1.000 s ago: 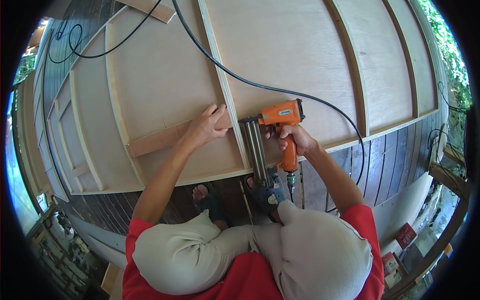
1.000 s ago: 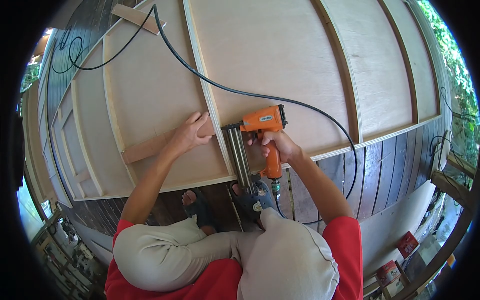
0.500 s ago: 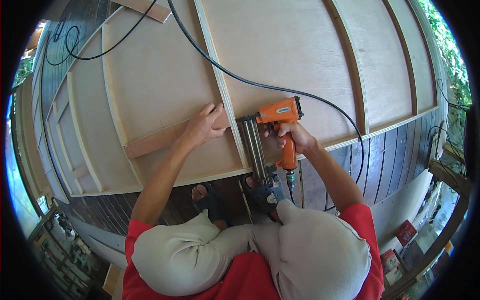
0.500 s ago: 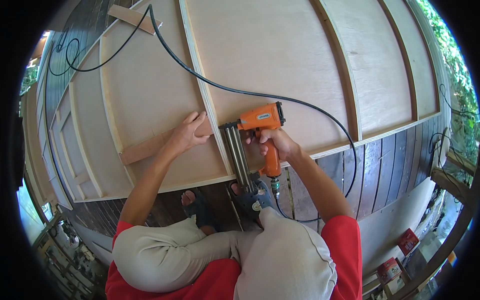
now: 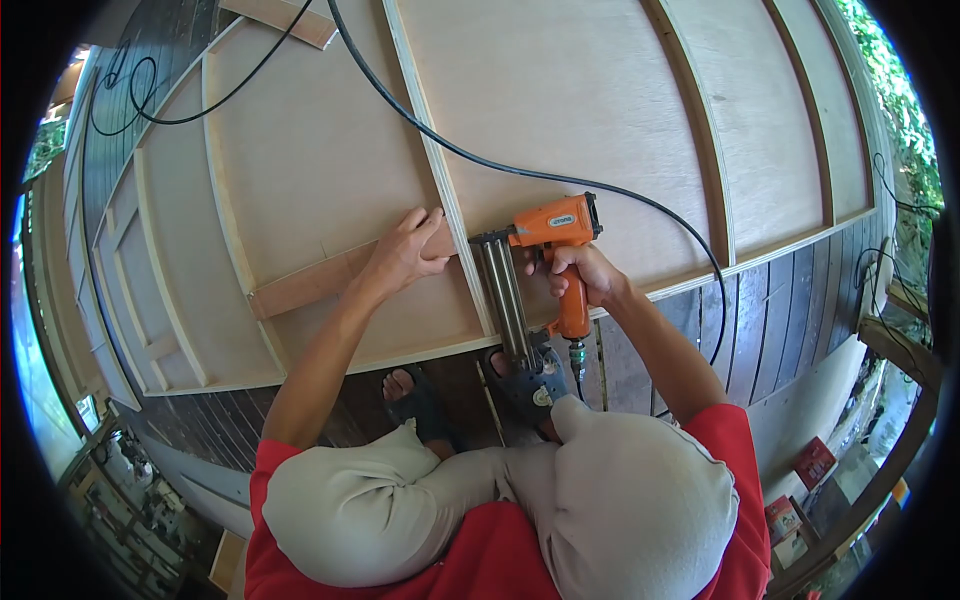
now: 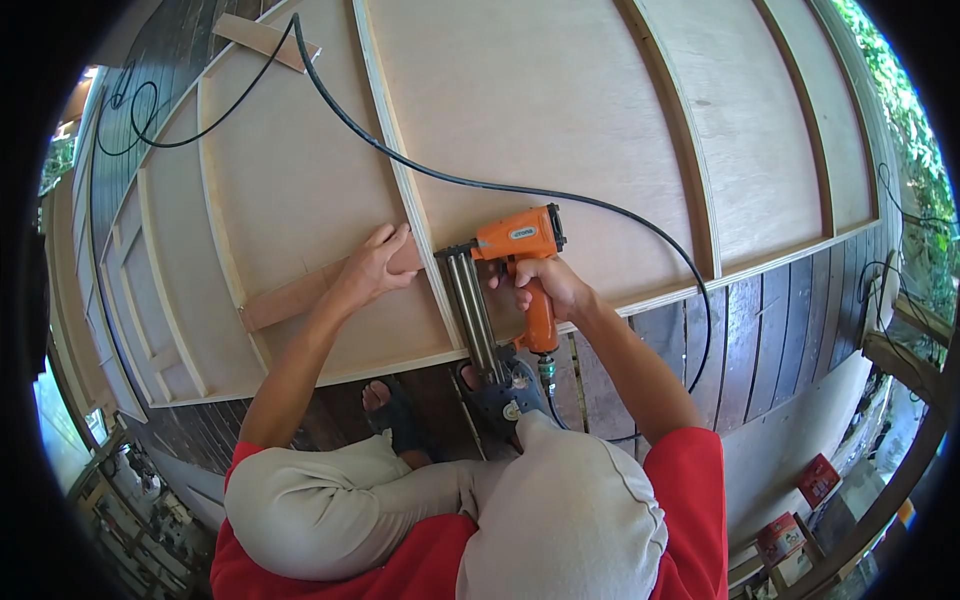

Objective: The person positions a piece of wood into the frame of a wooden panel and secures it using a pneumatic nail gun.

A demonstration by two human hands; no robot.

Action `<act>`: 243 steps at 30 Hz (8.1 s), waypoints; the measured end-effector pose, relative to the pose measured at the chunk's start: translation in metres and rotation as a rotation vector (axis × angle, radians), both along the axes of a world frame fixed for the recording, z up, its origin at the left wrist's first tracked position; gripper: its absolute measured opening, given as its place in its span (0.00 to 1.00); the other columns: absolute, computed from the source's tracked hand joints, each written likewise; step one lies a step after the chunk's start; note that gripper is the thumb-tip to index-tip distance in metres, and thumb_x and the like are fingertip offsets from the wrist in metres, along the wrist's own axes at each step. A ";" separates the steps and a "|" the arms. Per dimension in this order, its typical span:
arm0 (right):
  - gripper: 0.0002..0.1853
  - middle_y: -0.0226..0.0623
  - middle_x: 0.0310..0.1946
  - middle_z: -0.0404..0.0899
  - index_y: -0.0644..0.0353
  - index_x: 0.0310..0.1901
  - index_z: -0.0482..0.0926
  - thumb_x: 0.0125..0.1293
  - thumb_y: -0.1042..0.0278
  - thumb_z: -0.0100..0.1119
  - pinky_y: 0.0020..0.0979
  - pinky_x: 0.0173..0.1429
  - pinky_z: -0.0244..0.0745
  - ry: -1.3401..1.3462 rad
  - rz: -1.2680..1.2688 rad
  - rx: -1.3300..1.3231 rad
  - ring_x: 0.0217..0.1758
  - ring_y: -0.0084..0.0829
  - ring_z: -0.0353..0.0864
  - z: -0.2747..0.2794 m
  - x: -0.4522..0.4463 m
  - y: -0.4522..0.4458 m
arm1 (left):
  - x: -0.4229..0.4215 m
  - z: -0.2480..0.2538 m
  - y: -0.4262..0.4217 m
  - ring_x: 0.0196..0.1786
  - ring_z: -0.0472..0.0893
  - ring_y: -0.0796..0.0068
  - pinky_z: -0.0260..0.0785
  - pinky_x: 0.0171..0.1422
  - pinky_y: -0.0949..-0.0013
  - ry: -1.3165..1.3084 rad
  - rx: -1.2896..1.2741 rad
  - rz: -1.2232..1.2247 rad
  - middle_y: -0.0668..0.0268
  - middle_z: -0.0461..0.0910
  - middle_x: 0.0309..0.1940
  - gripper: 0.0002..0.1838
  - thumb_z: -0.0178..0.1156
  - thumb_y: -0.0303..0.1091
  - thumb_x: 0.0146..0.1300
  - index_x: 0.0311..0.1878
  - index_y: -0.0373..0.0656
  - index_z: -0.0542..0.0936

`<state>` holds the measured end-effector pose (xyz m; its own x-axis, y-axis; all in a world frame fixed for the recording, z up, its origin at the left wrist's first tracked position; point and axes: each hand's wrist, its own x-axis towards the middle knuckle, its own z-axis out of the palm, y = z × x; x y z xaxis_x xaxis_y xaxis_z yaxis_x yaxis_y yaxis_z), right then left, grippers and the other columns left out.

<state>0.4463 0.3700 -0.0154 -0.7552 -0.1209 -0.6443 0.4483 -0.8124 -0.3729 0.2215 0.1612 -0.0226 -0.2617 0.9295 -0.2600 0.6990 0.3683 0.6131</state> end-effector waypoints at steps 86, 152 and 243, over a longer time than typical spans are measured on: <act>0.22 0.41 0.38 0.78 0.65 0.48 0.72 0.48 0.75 0.47 0.23 0.23 0.70 0.116 -0.068 0.007 0.17 0.19 0.66 -0.012 -0.004 0.002 | 0.005 0.009 0.003 0.54 0.73 0.49 0.69 0.59 0.58 0.018 0.003 -0.001 0.49 0.71 0.50 0.45 0.72 0.37 0.46 0.66 0.32 0.62; 0.17 0.33 0.39 0.77 0.64 0.46 0.76 0.51 0.76 0.54 0.26 0.29 0.71 -0.012 -0.847 1.312 0.27 0.20 0.71 0.182 0.047 0.022 | -0.001 -0.099 0.019 0.32 0.79 0.63 0.70 0.39 0.60 -0.378 0.208 0.430 0.55 0.80 0.27 0.09 0.62 0.34 0.59 0.34 0.37 0.77; 0.11 0.35 0.23 0.78 0.66 0.41 0.77 0.59 0.69 0.61 0.29 0.18 0.73 -0.119 -1.256 2.142 0.19 0.27 0.77 0.229 0.013 0.129 | 0.013 -0.124 0.043 0.39 0.78 0.46 0.71 0.46 0.50 0.103 1.011 0.578 0.45 0.78 0.31 0.15 0.58 0.41 0.57 0.28 0.36 0.79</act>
<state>0.4594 0.4990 0.2135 0.0866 0.6945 0.7143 0.3530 0.6491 -0.6739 0.2343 0.2038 -0.1465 -0.6904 0.4364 0.5769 0.6503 0.0249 0.7593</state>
